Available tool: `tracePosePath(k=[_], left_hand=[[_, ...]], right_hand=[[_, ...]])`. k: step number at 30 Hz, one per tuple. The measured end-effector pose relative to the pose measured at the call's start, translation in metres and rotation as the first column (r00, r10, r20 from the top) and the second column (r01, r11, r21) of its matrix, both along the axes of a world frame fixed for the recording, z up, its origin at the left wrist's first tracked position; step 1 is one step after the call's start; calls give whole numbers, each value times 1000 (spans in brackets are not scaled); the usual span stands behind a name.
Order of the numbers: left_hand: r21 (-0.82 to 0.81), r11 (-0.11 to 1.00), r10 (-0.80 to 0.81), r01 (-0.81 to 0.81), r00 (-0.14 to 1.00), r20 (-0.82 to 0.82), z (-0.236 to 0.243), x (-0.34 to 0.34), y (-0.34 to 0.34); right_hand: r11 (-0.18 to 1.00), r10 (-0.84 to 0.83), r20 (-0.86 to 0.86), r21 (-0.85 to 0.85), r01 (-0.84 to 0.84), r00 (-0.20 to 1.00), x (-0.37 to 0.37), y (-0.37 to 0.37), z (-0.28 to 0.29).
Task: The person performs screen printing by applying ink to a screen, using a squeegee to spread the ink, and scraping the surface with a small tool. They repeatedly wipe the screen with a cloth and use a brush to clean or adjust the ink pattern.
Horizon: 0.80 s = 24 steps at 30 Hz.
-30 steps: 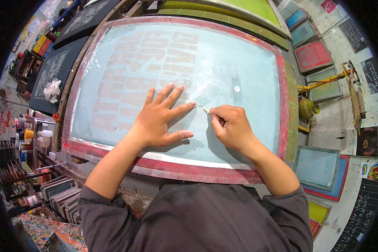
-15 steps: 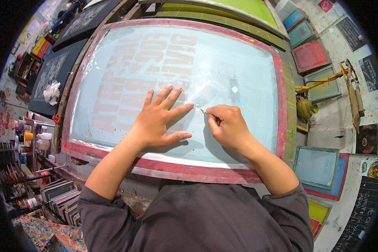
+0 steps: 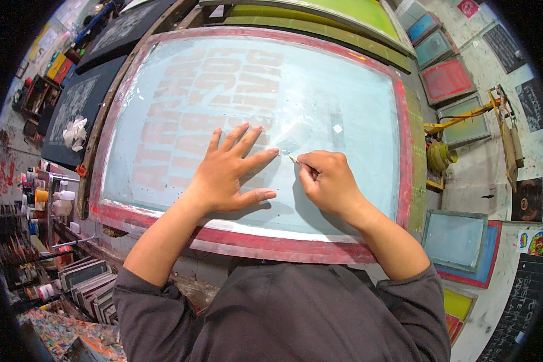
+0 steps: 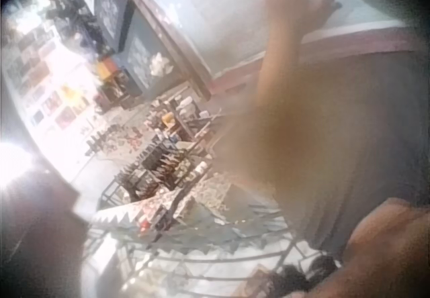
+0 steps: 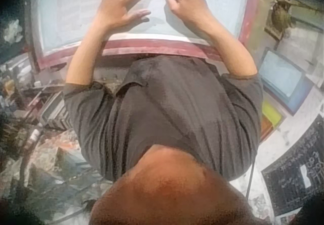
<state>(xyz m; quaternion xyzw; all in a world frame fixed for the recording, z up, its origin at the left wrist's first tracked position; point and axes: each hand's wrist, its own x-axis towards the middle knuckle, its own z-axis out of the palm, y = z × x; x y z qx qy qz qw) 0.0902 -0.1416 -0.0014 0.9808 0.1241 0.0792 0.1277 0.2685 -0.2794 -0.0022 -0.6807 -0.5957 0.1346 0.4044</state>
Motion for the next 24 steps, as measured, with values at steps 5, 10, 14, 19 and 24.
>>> tracePosePath(k=[5,10,14,19,24], left_hand=[[1,1000,-3,3,1000,1,0,0,0],[18,1000,-8,8,1000,-14,1,3,0],[13,1000,-8,9,999,-43,2,2,2],[16,1000,-7,9,995,-97,7,4,2],[102,990,111,-97,985,-133,16,15,-15]], right_hand=[[1000,-23,-34,-18,22,999,-1,-1,2],[998,-47,-139,43,53,989,5,-3,-3],[992,-130,-511,-58,116,850,22,1,-3],[993,-80,-803,-12,118,590,54,15,2],[989,-38,-745,67,132,666,59,14,-18]])
